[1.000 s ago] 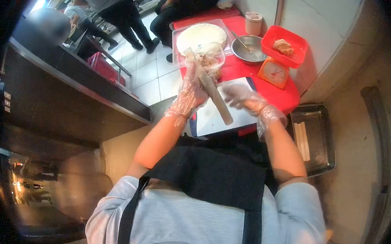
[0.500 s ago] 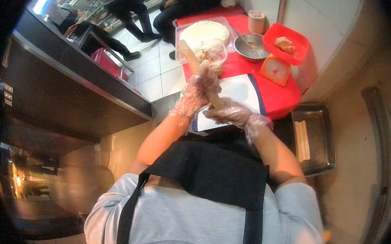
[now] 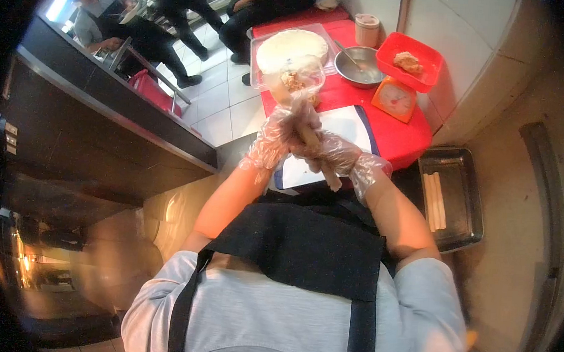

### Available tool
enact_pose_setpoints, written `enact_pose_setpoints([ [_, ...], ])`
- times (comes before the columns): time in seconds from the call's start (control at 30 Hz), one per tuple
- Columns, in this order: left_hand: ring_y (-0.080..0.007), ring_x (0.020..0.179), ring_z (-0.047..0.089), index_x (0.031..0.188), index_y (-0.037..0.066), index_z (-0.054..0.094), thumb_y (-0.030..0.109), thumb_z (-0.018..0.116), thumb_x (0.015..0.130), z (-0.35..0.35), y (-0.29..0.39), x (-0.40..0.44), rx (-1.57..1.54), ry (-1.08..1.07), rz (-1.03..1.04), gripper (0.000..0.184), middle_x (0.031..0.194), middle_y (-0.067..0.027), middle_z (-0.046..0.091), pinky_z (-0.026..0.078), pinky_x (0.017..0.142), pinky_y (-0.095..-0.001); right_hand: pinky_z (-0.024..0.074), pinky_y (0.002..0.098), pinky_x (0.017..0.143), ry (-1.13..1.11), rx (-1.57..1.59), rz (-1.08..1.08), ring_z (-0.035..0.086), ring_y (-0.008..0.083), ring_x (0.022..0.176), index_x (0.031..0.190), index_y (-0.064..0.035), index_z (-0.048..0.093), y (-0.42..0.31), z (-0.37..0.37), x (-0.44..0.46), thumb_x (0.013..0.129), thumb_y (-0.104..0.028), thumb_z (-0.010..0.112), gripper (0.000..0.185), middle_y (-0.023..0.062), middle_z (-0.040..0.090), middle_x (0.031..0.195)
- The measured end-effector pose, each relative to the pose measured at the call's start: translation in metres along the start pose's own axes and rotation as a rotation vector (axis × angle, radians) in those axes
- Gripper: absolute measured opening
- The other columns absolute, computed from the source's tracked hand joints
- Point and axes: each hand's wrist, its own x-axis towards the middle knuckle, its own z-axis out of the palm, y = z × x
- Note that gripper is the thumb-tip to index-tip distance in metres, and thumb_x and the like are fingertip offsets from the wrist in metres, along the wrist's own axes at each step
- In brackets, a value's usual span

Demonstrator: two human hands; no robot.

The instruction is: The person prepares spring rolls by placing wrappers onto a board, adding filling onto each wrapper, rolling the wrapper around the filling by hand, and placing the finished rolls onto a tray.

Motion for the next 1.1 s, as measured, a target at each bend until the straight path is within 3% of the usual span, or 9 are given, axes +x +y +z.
enact_pose_setpoints([
  [0.17, -0.0173, 0.066, 0.054, 0.089, 0.011, 0.058, 0.038, 0.070, 0.093, -0.005, 0.006, 0.006, 0.068, 0.156, 0.176, 0.030, 0.073, -0.0024, 0.056, 0.046, 0.066, -0.0325, 0.0408, 0.0276, 0.057, 0.332, -0.826, -0.477, 0.053, 0.0121, 0.064, 0.097, -0.0067, 0.062, 0.009, 0.001, 0.015, 0.086, -0.054, 0.071, 0.049, 0.0026, 0.056, 0.076],
  [0.27, -0.0162, 0.066, 0.053, 0.093, 0.011, 0.058, 0.037, 0.070, 0.093, -0.013, 0.005, 0.003, -0.180, -0.132, 0.098, 0.028, 0.071, -0.0011, 0.053, 0.046, 0.066, -0.0316, 0.0357, 0.0262, 0.053, 0.110, -0.158, 0.050, 0.045, 0.0120, 0.057, 0.086, -0.0092, 0.058, -0.015, 0.015, -0.021, 0.085, -0.065, 0.066, 0.057, 0.0035, 0.054, 0.075],
  [0.33, -0.0155, 0.067, 0.053, 0.096, 0.012, 0.057, 0.037, 0.070, 0.093, -0.027, 0.002, 0.009, -0.388, -0.397, 0.064, 0.028, 0.070, -0.0004, 0.052, 0.045, 0.065, -0.0312, 0.0370, 0.0251, 0.051, 0.087, -0.078, -0.022, 0.046, 0.0098, 0.059, 0.100, -0.0077, 0.061, 0.015, 0.003, -0.007, 0.087, -0.070, 0.059, 0.063, 0.0024, 0.054, 0.077],
  [0.47, -0.0141, 0.074, 0.056, 0.107, 0.011, 0.058, 0.041, 0.069, 0.092, 0.006, 0.002, -0.003, 0.020, 0.123, 0.187, 0.035, 0.083, -0.0022, 0.059, 0.045, 0.064, -0.0296, 0.0372, 0.0241, 0.051, 0.303, -0.023, -0.259, 0.044, 0.0076, 0.058, 0.127, -0.0047, 0.061, 0.017, 0.019, 0.005, 0.089, -0.076, 0.048, 0.082, 0.0016, 0.055, 0.078],
  [0.63, -0.0108, 0.071, 0.054, 0.102, 0.008, 0.060, 0.045, 0.068, 0.093, 0.021, -0.006, -0.026, 0.310, 0.313, 0.134, 0.038, 0.082, -0.0020, 0.058, 0.042, 0.063, -0.0257, 0.0432, 0.0288, 0.055, 0.514, -0.742, -0.410, 0.053, 0.0128, 0.061, 0.116, -0.0057, 0.064, 0.048, -0.029, 0.033, 0.094, -0.057, 0.058, 0.056, 0.0010, 0.066, 0.088],
  [0.77, -0.0104, 0.063, 0.047, 0.095, 0.008, 0.058, 0.040, 0.067, 0.094, 0.026, 0.001, -0.029, 0.331, 0.056, 0.219, 0.034, 0.071, 0.0009, 0.051, 0.039, 0.060, -0.0268, 0.0505, 0.0323, 0.073, 0.547, -0.356, -0.384, 0.060, 0.0164, 0.081, 0.110, -0.0069, 0.065, 0.023, -0.058, 0.020, 0.087, -0.020, 0.070, 0.027, 0.0062, 0.066, 0.095],
  [0.9, -0.0108, 0.066, 0.044, 0.079, 0.012, 0.055, 0.024, 0.065, 0.095, 0.011, -0.009, -0.028, 0.631, -0.039, 0.435, 0.023, 0.074, 0.0049, 0.044, 0.036, 0.059, -0.0328, 0.0500, 0.0321, 0.080, 0.413, -0.561, -0.605, 0.060, 0.0160, 0.092, 0.112, -0.0054, 0.066, -0.085, 0.008, -0.023, 0.083, -0.016, 0.069, 0.031, 0.0077, 0.066, 0.100],
  [0.93, -0.0115, 0.071, 0.049, 0.084, 0.009, 0.059, 0.026, 0.068, 0.092, 0.000, -0.016, -0.019, 1.001, -0.086, 0.722, 0.021, 0.077, 0.0028, 0.049, 0.040, 0.063, -0.0310, 0.0497, 0.0329, 0.081, 0.322, -0.726, -0.609, 0.060, 0.0164, 0.094, 0.107, -0.0046, 0.068, -0.108, 0.022, -0.032, 0.083, -0.014, 0.069, 0.027, 0.0072, 0.066, 0.099],
  [1.1, -0.0151, 0.093, 0.057, 0.111, 0.006, 0.060, 0.024, 0.075, 0.089, 0.010, -0.004, -0.024, 0.866, -0.090, 0.385, 0.032, 0.103, -0.0037, 0.060, 0.048, 0.083, -0.0305, 0.0503, 0.0361, 0.078, -0.022, -1.378, -0.611, 0.063, 0.0262, 0.089, 0.094, -0.0053, 0.068, -0.150, 0.046, -0.025, 0.079, -0.009, 0.068, 0.016, 0.0122, 0.065, 0.093],
])
